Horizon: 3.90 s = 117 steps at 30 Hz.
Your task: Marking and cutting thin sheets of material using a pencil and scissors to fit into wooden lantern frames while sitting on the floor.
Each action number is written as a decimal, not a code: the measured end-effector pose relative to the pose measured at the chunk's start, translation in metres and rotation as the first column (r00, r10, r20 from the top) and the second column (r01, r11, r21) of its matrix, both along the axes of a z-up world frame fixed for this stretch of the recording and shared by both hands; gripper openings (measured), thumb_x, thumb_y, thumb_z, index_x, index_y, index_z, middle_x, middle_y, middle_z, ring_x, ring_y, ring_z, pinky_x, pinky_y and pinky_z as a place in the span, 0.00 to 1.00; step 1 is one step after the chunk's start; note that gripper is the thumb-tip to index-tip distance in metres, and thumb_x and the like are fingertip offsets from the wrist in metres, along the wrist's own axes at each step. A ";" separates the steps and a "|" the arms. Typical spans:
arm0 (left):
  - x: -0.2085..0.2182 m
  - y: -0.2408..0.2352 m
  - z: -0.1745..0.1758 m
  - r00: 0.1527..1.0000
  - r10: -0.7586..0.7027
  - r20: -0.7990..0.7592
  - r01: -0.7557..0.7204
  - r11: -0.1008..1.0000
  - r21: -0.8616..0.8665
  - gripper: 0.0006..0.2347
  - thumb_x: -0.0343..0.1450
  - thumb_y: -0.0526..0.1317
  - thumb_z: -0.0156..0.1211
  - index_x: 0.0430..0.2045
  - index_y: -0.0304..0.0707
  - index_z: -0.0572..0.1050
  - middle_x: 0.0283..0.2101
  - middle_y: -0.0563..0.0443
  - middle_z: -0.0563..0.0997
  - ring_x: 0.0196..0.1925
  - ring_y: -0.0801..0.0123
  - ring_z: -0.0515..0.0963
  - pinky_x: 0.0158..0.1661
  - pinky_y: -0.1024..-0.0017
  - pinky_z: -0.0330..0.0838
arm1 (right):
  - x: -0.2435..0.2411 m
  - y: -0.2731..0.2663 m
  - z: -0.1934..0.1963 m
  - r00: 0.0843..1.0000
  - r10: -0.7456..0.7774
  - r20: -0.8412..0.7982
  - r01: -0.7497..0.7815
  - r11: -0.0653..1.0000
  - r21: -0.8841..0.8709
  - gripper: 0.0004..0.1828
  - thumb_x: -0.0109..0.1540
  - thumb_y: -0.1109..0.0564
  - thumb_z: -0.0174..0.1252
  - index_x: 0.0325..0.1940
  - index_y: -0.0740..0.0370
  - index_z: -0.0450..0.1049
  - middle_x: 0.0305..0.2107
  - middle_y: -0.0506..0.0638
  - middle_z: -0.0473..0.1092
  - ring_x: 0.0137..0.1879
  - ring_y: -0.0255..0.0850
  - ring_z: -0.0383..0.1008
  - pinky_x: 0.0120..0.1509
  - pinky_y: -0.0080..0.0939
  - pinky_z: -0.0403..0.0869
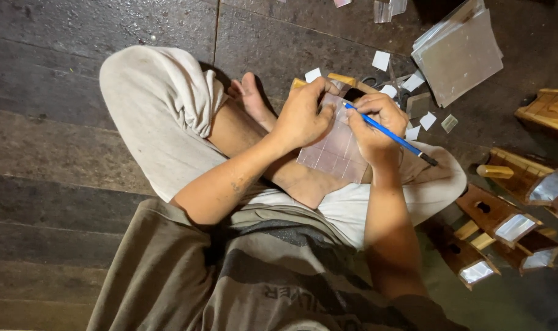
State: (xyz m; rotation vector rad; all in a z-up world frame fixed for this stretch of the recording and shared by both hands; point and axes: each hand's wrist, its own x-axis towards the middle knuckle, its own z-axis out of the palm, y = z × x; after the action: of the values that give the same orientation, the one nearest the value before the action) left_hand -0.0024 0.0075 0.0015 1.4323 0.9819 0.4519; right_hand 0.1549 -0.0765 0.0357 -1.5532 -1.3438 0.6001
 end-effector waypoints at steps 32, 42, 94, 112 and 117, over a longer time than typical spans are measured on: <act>0.000 -0.004 -0.011 0.998 -0.001 -0.055 0.003 1.000 0.030 0.10 0.64 0.33 0.64 0.38 0.40 0.78 0.29 0.36 0.81 0.33 0.44 0.84 0.32 0.59 0.75 | 0.019 -0.043 -0.013 0.968 -0.156 -0.194 0.170 0.984 0.061 0.12 0.61 0.76 0.64 0.31 0.74 0.66 0.34 0.67 0.69 0.39 0.56 0.79 0.36 0.47 0.78; 0.000 -0.005 -0.012 0.994 0.000 -0.114 0.005 0.999 0.044 0.09 0.64 0.34 0.65 0.37 0.41 0.79 0.24 0.40 0.79 0.29 0.48 0.82 0.30 0.60 0.73 | 0.050 -0.075 -0.035 0.969 -0.240 0.056 0.242 0.970 -0.039 0.11 0.58 0.70 0.71 0.30 0.70 0.73 0.32 0.60 0.76 0.41 0.53 0.80 0.46 0.45 0.75; -0.002 -0.003 -0.007 0.991 0.018 -0.135 -0.006 0.996 0.087 0.09 0.64 0.34 0.68 0.37 0.42 0.81 0.25 0.43 0.80 0.31 0.55 0.81 0.34 0.63 0.73 | 0.048 -0.069 -0.034 0.693 -0.341 -0.636 0.473 0.880 0.044 0.09 0.64 0.71 0.55 0.41 0.67 0.61 0.39 0.59 0.65 0.30 0.42 0.73 0.29 0.39 0.79; -0.029 -0.005 -0.026 0.954 0.159 0.254 -0.080 0.952 -0.297 0.10 0.67 0.30 0.64 0.42 0.31 0.78 0.31 0.49 0.75 0.34 0.70 0.76 0.31 0.76 0.72 | 0.066 -0.103 -0.046 0.937 -0.035 0.347 0.099 0.981 -0.168 0.07 0.59 0.70 0.55 0.37 0.63 0.74 0.38 0.58 0.73 0.48 0.61 0.76 0.51 0.55 0.75; -0.038 0.005 -0.027 0.896 0.364 0.252 -0.214 0.855 -0.473 0.11 0.71 0.31 0.61 0.46 0.31 0.73 0.34 0.50 0.70 0.33 0.70 0.76 0.32 0.73 0.81 | 0.054 -0.077 -0.031 0.946 0.085 0.312 0.164 0.707 -0.688 0.24 0.55 0.69 0.55 0.56 0.67 0.75 0.47 0.66 0.73 0.58 0.69 0.72 0.61 0.68 0.73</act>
State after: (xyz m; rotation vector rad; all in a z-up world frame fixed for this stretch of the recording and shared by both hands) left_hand -0.0408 0.0121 -0.0255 0.7680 0.9515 0.6331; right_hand 0.2086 -0.1538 0.0048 -2.3948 -1.3852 0.9422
